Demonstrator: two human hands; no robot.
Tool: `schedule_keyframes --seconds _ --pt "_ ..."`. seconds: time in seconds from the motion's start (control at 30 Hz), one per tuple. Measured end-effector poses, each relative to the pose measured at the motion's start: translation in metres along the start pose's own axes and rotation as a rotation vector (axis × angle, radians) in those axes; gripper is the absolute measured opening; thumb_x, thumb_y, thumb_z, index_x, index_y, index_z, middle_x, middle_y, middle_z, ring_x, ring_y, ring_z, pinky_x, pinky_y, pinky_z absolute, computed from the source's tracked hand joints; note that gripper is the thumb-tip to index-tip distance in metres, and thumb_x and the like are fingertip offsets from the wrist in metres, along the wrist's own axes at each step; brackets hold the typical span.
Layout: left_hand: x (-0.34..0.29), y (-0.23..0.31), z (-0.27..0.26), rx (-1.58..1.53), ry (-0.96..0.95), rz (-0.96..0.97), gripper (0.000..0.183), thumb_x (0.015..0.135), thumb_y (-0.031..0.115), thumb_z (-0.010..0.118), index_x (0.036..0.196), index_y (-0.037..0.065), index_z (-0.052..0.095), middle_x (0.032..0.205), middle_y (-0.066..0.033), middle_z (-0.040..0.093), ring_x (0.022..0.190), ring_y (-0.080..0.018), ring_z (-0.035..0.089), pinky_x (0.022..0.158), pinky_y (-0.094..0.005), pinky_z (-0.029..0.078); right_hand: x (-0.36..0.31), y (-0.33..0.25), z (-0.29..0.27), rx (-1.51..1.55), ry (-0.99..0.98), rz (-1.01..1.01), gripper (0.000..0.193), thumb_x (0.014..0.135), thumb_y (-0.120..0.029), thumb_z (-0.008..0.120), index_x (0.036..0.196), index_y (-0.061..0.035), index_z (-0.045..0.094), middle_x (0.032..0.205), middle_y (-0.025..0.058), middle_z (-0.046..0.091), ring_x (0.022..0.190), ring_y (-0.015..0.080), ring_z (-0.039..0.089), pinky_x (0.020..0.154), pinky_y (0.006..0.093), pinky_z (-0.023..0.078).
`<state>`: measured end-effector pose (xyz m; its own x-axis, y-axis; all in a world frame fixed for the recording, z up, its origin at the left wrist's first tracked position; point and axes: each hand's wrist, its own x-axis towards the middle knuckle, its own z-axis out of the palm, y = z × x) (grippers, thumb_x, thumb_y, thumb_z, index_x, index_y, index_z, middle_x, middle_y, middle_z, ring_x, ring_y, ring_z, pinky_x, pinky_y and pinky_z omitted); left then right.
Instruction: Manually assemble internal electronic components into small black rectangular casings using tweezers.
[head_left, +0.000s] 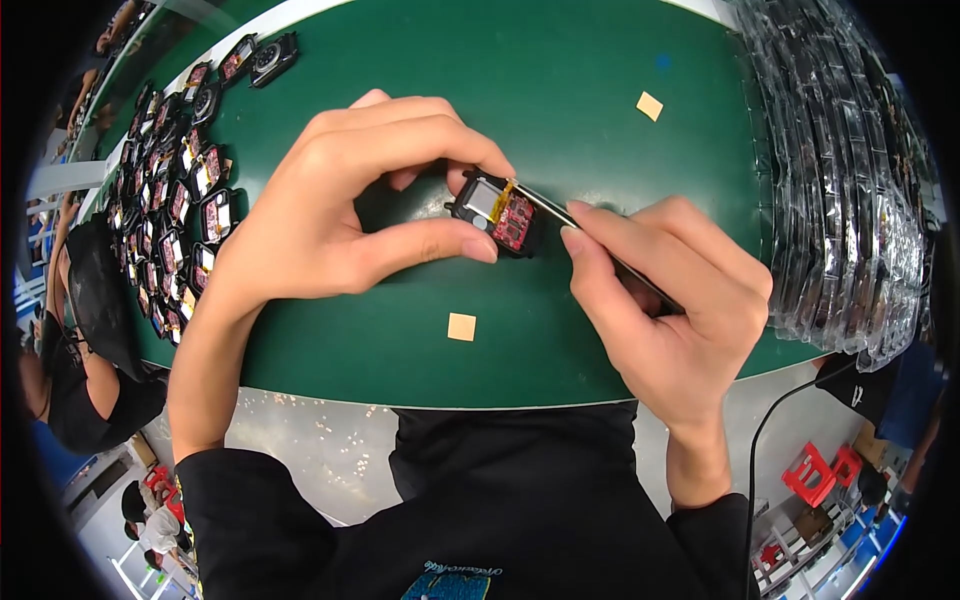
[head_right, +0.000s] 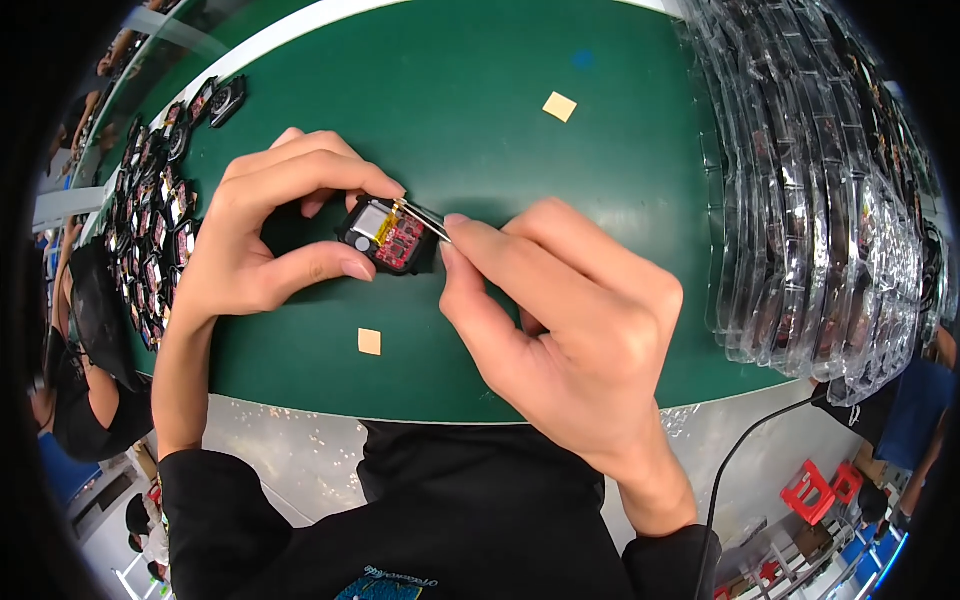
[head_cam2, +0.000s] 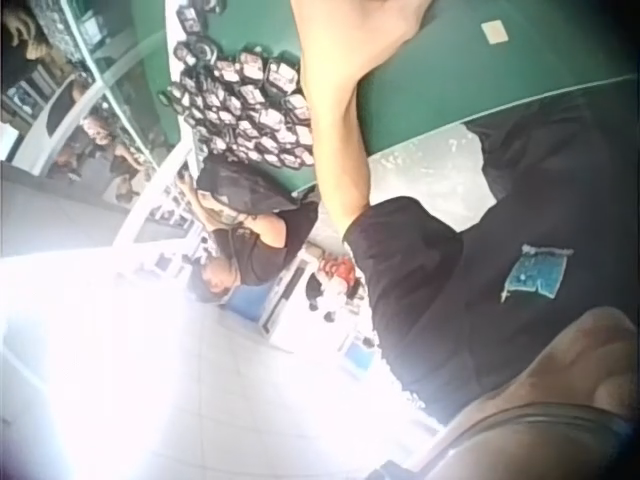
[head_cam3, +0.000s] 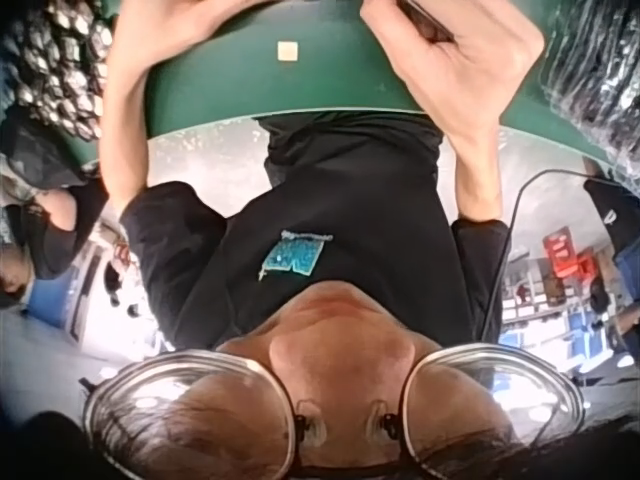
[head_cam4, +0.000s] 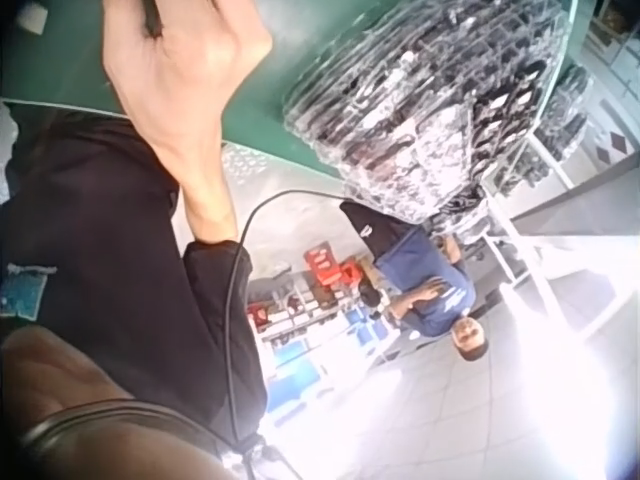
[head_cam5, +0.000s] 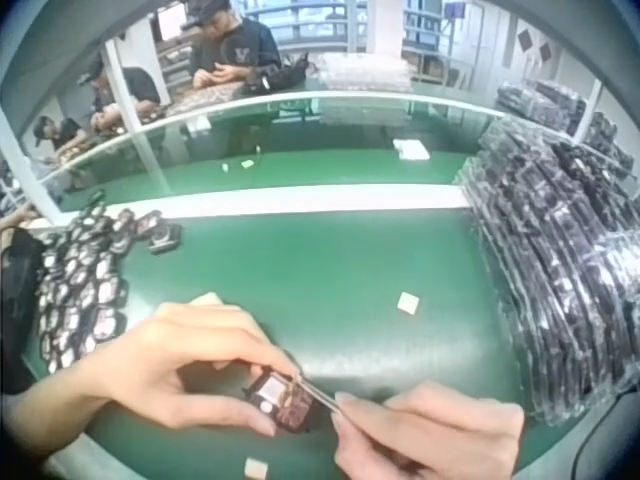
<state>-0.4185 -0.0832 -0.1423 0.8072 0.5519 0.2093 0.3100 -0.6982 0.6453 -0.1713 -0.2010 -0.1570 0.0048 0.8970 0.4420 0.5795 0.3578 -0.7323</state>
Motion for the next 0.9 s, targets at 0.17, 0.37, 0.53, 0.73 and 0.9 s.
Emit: schedule_keyframes --seconds 0.17,0.37,0.53,0.73,0.9 --pt "-0.0009 -0.0076 -0.0025 -0.084 -0.037 0.015 0.056 0.076 0.034 0.097 0.121 0.005 0.082 0.102 -0.0036 0.077 0.076 -0.0150 0.052 0.074 -0.0307 0.039 0.0014 -0.0026 -0.0061 0.068 -0.056 0.079 0.019 0.086 0.008 0.086 0.104 0.0024 0.086 0.074 0.0008 0.065 0.060 0.0053 0.053 0.054 0.0232 0.035" --pt "-0.0004 -0.0057 -0.0051 -0.107 -0.069 0.018 0.056 0.079 0.037 0.095 0.122 0.004 0.082 0.105 -0.0058 0.077 0.083 -0.0156 0.056 0.073 -0.0304 0.040 -0.0002 -0.0030 -0.0057 0.118 -0.084 0.144 0.017 0.087 0.007 0.085 0.103 0.0022 0.086 0.073 0.0009 0.065 0.061 0.0054 0.053 0.055 0.0235 0.035" --pt "0.0011 -0.0074 -0.0060 -0.113 -0.081 0.029 0.054 0.080 0.035 0.094 0.123 0.004 0.082 0.105 -0.0059 0.076 0.085 -0.0161 0.059 0.073 -0.0310 0.041 0.0015 -0.0062 -0.0082 0.108 -0.108 0.159 0.016 0.088 0.007 0.085 0.103 0.0025 0.086 0.073 0.0008 0.064 0.062 0.0052 0.052 0.055 0.0235 0.035" --pt "-0.0011 -0.0085 -0.0036 -0.103 -0.082 0.040 0.053 0.080 0.030 0.092 0.124 0.003 0.081 0.105 -0.0065 0.076 0.087 -0.0174 0.060 0.072 -0.0312 0.041 0.0000 -0.0037 -0.0064 0.114 -0.112 0.168 0.016 0.088 0.006 0.084 0.104 0.0025 0.086 0.074 0.0008 0.065 0.062 0.0049 0.053 0.056 0.0231 0.035" --pt "0.0009 -0.0040 -0.0077 -0.140 -0.105 0.012 0.050 0.080 0.025 0.086 0.124 0.001 0.081 0.107 -0.0091 0.075 0.089 -0.0189 0.062 0.073 -0.0315 0.042 0.0029 -0.0079 -0.0096 0.086 -0.133 0.181 0.015 0.089 0.006 0.084 0.103 0.0022 0.086 0.074 -0.0001 0.064 0.063 0.0034 0.052 0.056 0.0223 0.034"
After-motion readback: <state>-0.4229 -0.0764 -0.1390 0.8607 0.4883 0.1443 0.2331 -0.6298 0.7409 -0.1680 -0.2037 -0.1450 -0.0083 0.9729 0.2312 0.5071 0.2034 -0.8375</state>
